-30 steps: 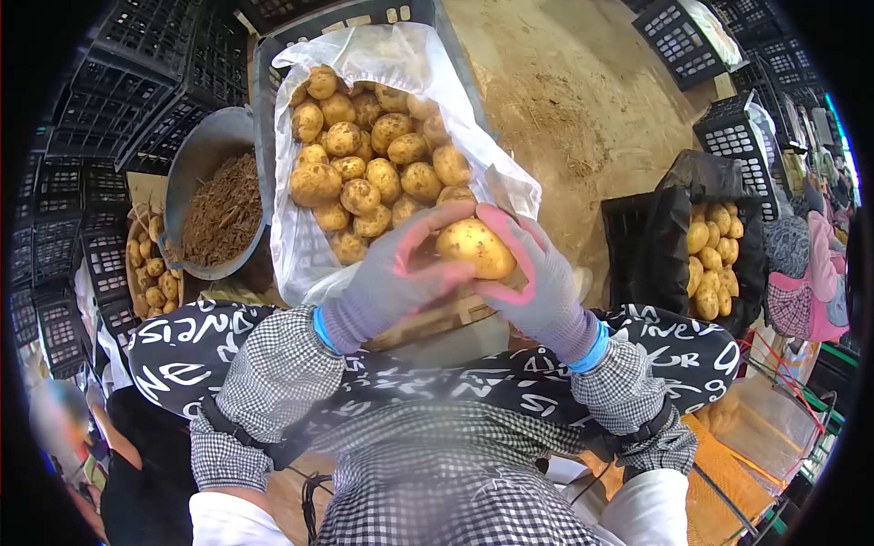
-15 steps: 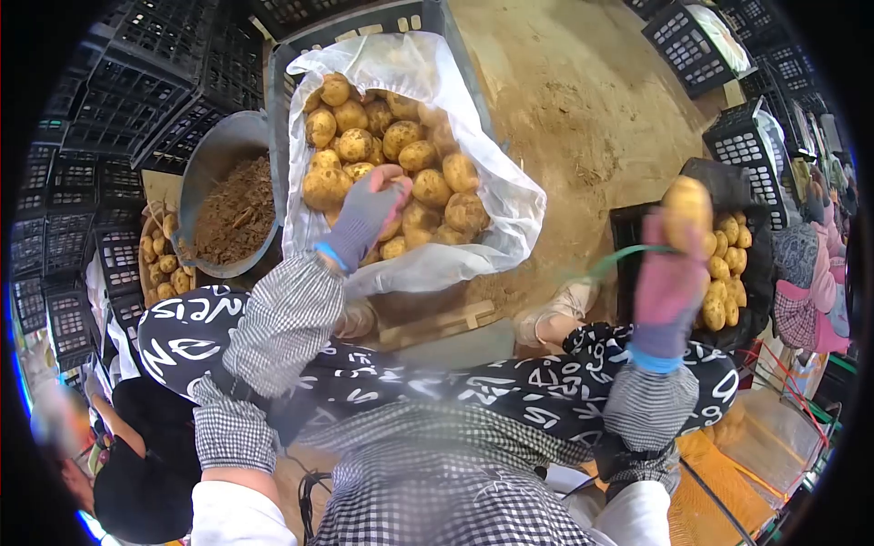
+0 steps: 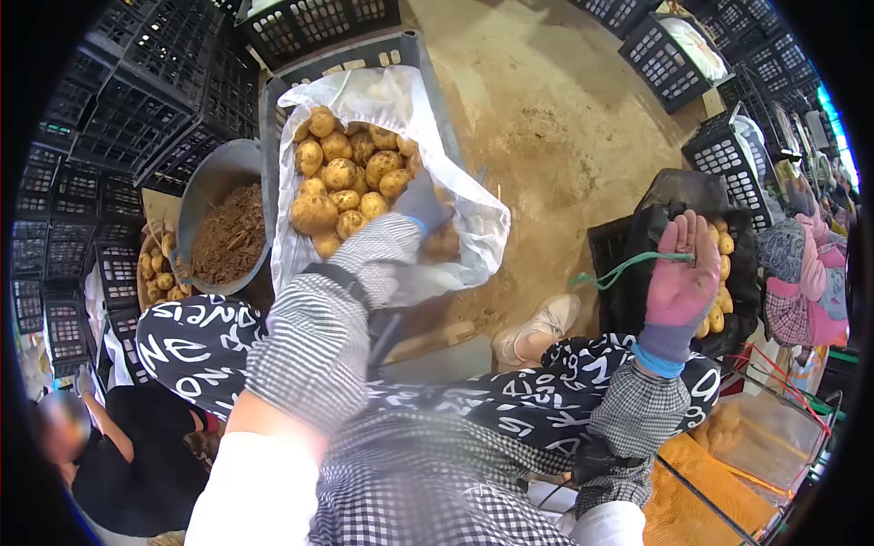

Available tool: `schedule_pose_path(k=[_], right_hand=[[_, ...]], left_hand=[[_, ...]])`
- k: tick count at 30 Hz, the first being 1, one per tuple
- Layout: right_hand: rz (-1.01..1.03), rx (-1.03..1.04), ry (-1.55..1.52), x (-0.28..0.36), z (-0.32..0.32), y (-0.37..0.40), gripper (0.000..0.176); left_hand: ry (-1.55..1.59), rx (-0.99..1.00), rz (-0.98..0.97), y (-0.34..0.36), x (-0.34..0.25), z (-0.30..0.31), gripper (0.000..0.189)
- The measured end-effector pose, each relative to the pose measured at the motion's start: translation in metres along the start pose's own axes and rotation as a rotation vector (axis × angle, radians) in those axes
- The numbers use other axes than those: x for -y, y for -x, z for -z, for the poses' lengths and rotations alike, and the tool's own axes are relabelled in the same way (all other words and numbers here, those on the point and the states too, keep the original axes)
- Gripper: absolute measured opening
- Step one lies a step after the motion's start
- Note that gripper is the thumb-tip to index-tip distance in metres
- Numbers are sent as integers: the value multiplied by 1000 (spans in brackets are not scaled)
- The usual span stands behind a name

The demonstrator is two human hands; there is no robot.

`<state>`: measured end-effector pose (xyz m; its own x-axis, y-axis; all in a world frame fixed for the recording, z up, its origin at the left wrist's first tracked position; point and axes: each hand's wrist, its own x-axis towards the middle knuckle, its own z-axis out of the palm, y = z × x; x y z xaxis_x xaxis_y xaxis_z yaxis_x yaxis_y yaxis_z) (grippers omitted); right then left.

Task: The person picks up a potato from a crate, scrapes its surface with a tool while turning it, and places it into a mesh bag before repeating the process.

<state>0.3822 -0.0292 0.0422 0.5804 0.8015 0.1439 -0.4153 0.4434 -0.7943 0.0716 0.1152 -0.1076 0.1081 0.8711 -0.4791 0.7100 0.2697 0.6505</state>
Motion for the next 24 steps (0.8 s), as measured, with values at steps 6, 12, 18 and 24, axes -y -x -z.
schedule_pose_path(k=[6,12,18,24], right_hand=[[-82,108,32,-1,-36,20,48],[-403,297,483,-45,-80,65,57],[-761,647,374,-84,-124,114,66],[-846,594,357,-94,-119,111,70]], left_hand=[[451,374,-9,10,47,58,79],[889,679,-152,117,25,119,78],[933,582,-286,166,-10,113,92],[353,184,-608,160,2,88,99]])
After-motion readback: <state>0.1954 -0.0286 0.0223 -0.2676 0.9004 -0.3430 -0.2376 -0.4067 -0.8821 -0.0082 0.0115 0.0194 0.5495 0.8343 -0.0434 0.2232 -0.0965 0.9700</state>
